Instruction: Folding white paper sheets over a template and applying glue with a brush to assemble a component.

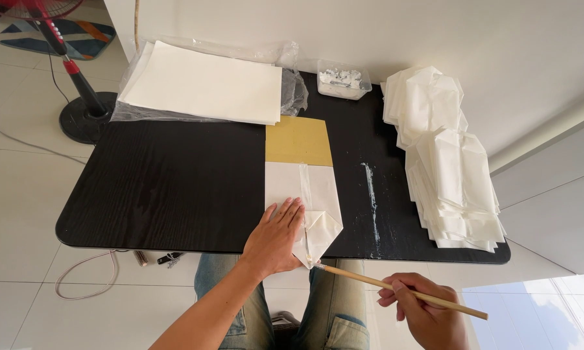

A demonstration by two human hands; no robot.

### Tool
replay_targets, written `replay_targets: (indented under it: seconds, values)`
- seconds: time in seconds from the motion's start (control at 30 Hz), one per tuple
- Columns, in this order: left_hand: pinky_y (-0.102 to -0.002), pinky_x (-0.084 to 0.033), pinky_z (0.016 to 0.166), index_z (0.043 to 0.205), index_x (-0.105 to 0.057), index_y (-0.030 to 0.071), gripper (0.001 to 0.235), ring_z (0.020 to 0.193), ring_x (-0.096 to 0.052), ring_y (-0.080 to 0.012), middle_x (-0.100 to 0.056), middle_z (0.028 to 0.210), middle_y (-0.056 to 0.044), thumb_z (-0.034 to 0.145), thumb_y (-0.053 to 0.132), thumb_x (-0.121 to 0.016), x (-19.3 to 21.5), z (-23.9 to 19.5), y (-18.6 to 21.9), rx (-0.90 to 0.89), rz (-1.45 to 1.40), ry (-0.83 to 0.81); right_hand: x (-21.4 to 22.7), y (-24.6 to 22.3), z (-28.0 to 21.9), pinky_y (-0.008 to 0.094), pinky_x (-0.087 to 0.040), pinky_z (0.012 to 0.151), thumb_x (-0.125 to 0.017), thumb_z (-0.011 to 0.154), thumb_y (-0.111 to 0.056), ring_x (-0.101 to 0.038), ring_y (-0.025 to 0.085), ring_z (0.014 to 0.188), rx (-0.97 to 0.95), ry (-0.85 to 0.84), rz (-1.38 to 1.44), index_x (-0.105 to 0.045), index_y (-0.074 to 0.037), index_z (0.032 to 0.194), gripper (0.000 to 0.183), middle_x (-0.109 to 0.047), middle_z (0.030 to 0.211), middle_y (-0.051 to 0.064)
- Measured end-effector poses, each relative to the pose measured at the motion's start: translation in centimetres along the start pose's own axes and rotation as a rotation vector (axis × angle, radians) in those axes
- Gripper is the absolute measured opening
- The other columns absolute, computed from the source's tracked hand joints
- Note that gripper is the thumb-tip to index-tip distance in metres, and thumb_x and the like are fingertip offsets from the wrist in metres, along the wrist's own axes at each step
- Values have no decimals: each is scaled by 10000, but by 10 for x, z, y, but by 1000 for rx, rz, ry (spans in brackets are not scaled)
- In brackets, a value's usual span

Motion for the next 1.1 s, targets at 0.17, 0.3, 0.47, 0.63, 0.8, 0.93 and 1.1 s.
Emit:
replay_targets:
  seconds: [0.17, 0.3, 0.47, 0.63, 0.8, 0.93, 1.1]
  values:
    - [-488, -153, 1230, 1568, -288, 5, 1284, 1550, -224, -290, -289, 1661, -163, 755, 952, -590, 8, -1, 2, 3, -25, 20, 3, 13, -6, 323, -603, 406, -633, 917, -63, -862, 289, 559, -145, 29, 42, -854, 65, 899, 255, -884, 679, 239]
    - [-479, -147, 1234, 1573, -283, 4, 1283, 1552, -221, -276, -292, 1662, -154, 755, 940, -599, 6, 0, 1, 8, -29, 12, 12, 17, -9, 353, -580, 406, -640, 932, -55, -858, 335, 566, -220, 64, 55, -853, 98, 884, 267, -872, 664, 275]
    - [-481, -159, 1228, 1566, -298, 7, 1239, 1549, -232, -282, -297, 1661, -158, 775, 916, -585, 6, 0, 1, 14, -23, 14, 32, 9, -13, 309, -515, 350, -612, 932, -25, -789, 317, 476, 77, 203, 169, -778, 110, 844, 232, -792, 602, 256]
    - [-484, -139, 1234, 1573, -278, 7, 1252, 1557, -202, -272, -267, 1672, -150, 778, 927, -572, 3, 1, 1, 21, -22, -13, 16, 2, -6, 277, -569, 391, -601, 939, -47, -815, 248, 526, 162, 150, 136, -766, 55, 892, 200, -833, 678, 188]
    - [-483, -139, 1234, 1573, -280, 8, 1283, 1560, -197, -268, -272, 1671, -145, 744, 927, -618, 5, 1, 1, 16, -12, -17, -2, 14, -7, 271, -627, 399, -636, 901, -80, -796, 220, 461, 132, 65, 123, -812, 29, 882, 208, -834, 613, 185]
    - [-481, -113, 1238, 1583, -240, 7, 1232, 1569, -147, -270, -220, 1688, -137, 781, 849, -648, -2, 3, -2, 38, -41, -99, 0, 19, -12, 286, -585, 364, -626, 901, -66, -813, 253, 470, 48, 83, 103, -821, 43, 857, 228, -846, 619, 203]
    - [-468, -128, 1237, 1586, -254, 18, 1286, 1563, -181, -251, -256, 1678, -128, 753, 944, -574, 2, 2, 0, 28, 5, -28, 5, 28, -18, 303, -588, 383, -635, 904, -91, -809, 260, 466, 8, 106, 117, -826, 45, 843, 242, -847, 619, 216]
Point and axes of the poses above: each hand's wrist, its own z-axis towards the middle knuckle, its own x-axis out of the back of the hand, y = z × x, the point moved 9 cm from there along z, towards the middle knuckle
